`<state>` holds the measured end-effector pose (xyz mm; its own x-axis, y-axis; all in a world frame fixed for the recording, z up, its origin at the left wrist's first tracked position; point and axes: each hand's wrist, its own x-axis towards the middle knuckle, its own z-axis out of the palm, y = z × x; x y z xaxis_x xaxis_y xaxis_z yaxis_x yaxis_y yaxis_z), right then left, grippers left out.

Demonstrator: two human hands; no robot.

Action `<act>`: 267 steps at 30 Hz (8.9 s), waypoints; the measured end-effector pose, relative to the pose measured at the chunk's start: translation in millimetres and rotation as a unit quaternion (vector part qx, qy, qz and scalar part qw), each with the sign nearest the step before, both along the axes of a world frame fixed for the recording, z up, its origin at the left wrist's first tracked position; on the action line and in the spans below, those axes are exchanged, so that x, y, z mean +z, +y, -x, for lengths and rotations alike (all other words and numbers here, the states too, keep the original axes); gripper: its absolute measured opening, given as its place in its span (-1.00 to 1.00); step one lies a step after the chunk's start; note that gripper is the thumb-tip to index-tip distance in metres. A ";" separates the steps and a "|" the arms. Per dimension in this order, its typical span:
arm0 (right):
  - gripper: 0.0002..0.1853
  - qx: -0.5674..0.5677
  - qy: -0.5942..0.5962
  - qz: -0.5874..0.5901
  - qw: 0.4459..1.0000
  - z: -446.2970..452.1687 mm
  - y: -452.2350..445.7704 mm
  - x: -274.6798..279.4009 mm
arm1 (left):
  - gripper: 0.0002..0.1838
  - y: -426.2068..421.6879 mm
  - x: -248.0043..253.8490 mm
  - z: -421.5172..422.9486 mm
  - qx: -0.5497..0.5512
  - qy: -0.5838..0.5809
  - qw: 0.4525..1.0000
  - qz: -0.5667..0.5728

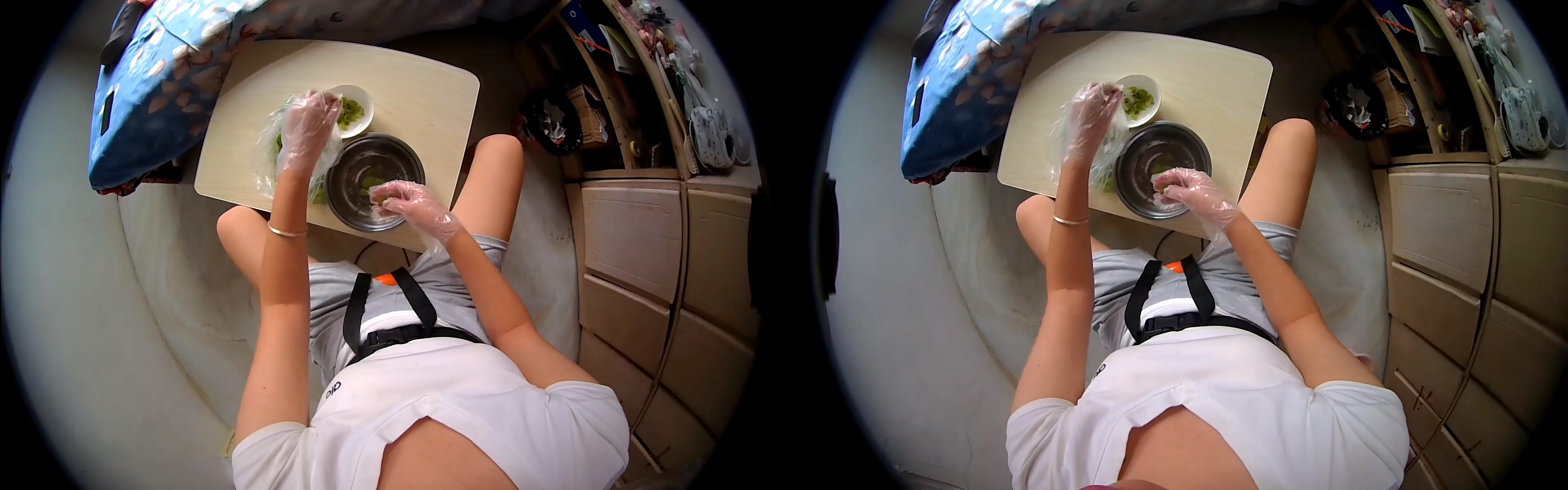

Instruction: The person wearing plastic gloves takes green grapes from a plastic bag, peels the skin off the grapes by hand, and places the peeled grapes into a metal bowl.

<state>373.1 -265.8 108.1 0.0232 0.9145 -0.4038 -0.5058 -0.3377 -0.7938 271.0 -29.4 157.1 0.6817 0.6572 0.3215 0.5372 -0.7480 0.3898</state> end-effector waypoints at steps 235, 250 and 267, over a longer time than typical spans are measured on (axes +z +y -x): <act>-0.73 0.032 -0.134 -0.098 0.986 0.1 39.0 57.9 | -0.67 -126.6 25.2 85.2 -0.007 -0.268 0.683 0.679; -0.76 0.064 -0.043 -0.073 0.994 -7.9 43.9 51.6 | -0.71 -128.7 29.7 81.0 0.009 -0.263 0.694 0.670; -0.66 0.000 -0.089 -0.121 0.989 2.5 40.3 44.7 | -0.73 -133.5 16.6 76.5 0.044 -0.301 0.659 0.688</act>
